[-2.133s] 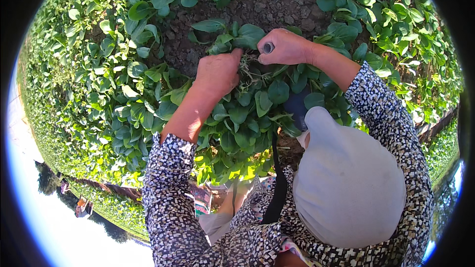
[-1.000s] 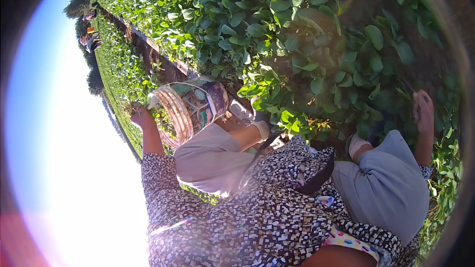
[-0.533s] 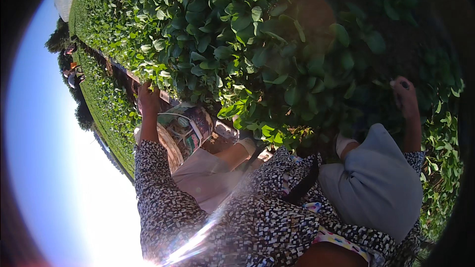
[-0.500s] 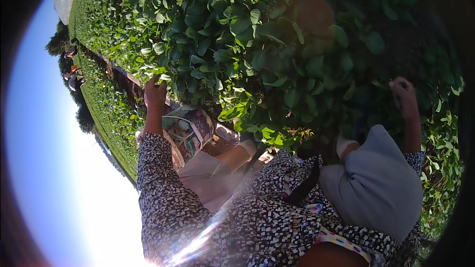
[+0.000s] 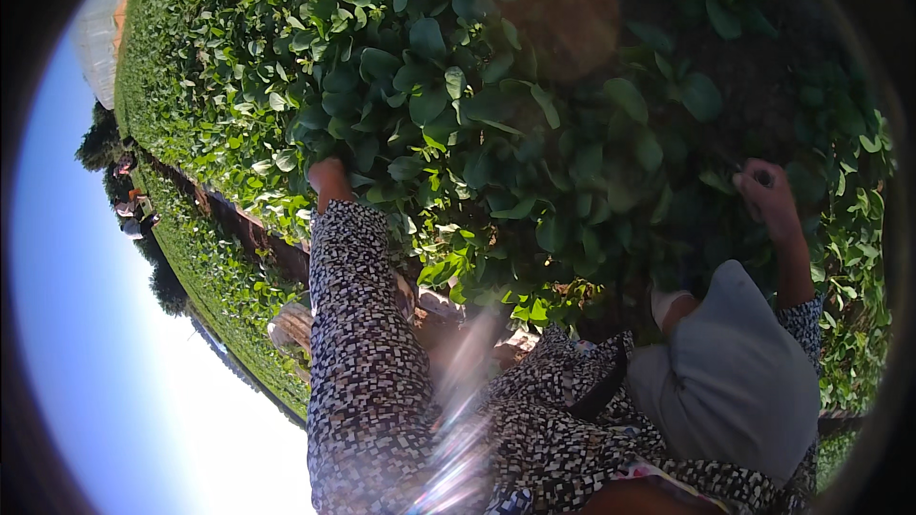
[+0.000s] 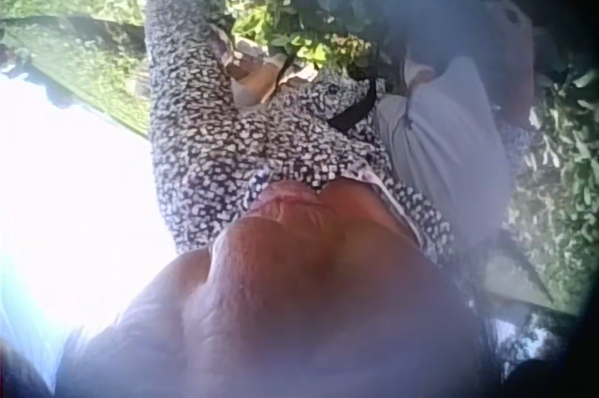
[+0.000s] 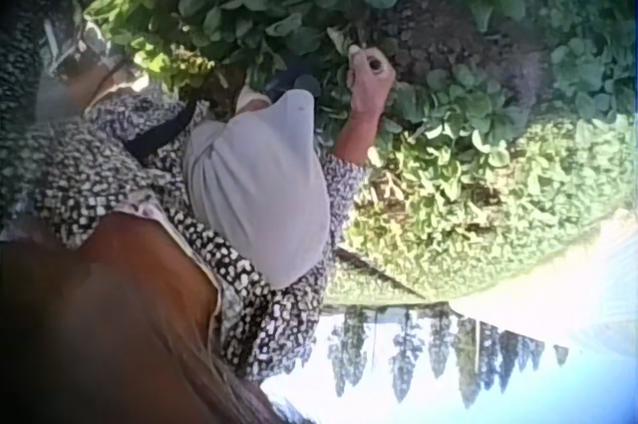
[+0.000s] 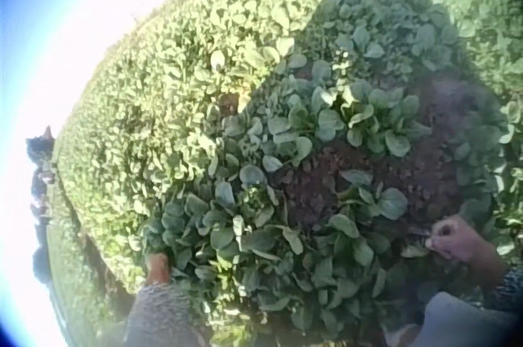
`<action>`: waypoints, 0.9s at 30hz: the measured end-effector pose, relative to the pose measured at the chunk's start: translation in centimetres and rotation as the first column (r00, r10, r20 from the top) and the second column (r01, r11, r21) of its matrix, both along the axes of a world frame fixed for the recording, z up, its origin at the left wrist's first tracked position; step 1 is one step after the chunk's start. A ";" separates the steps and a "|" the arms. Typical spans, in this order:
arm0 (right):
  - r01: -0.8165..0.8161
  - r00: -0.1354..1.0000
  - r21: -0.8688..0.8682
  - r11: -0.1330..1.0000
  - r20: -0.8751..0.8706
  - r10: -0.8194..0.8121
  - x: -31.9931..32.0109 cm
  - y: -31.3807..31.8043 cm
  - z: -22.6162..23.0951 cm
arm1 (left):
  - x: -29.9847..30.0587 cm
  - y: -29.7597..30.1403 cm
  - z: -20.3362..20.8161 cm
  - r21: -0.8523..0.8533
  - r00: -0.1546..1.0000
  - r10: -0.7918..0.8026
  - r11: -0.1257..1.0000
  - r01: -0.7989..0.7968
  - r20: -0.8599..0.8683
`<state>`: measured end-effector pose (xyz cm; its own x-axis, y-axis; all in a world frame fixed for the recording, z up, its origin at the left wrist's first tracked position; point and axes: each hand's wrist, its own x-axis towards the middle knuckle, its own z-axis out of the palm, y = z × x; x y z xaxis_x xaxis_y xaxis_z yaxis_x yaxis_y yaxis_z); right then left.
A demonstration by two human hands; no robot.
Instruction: The person uses a trowel to dig into the soil around green leafy plants in a field, pulls out weeds by hand, and places them into a bucket.
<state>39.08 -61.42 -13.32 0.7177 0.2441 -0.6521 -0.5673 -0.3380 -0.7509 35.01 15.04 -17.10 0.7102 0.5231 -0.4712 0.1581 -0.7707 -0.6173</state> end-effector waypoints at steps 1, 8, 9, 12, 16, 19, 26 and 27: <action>-0.011 1.000 0.000 1.000 0.014 0.011 -0.1 0.0 0.2 | -0.8 -0.7 1.1 0.015 0.997 -0.055 0.998 0.056 -0.045; -0.008 0.998 0.114 0.993 -0.055 0.015 0.7 1.8 -0.6 | -14.6 5.5 15.8 -0.789 -0.025 0.789 0.615 0.008 0.614; 0.010 1.000 0.057 0.998 -0.028 -0.009 0.1 0.7 0.0 | -12.8 2.8 16.3 -0.547 0.033 0.586 0.774 -0.319 0.809; -0.020 1.000 0.063 0.998 -0.015 0.021 0.6 0.8 0.3 | -24.3 8.7 27.6 0.061 0.463 0.185 0.883 -0.466 0.867; -0.078 0.984 -0.046 0.996 0.155 0.084 0.4 -0.4 1.4 | -24.4 5.1 27.5 0.183 0.628 0.337 0.767 -0.616 0.701; -0.165 0.949 -0.234 0.958 0.227 0.218 0.6 -2.1 2.9 | -22.2 3.0 26.9 0.361 0.706 0.226 0.733 -0.577 0.671; -0.053 0.847 -0.443 0.895 0.455 0.276 -0.1 -3.1 6.5 | 6.1 -26.0 13.6 -0.547 0.599 0.084 0.522 0.654 0.796; 0.009 0.861 -0.404 0.915 0.468 0.198 0.0 -2.8 6.7 | 8.4 -30.7 12.7 -0.650 0.648 0.140 0.348 0.676 0.749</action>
<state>39.06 -64.19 -6.60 0.9517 0.1361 -0.2752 -0.1098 -0.6861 -0.7191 43.45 -15.63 -4.37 0.9792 -0.1559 0.1300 -0.2018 -0.8181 0.5385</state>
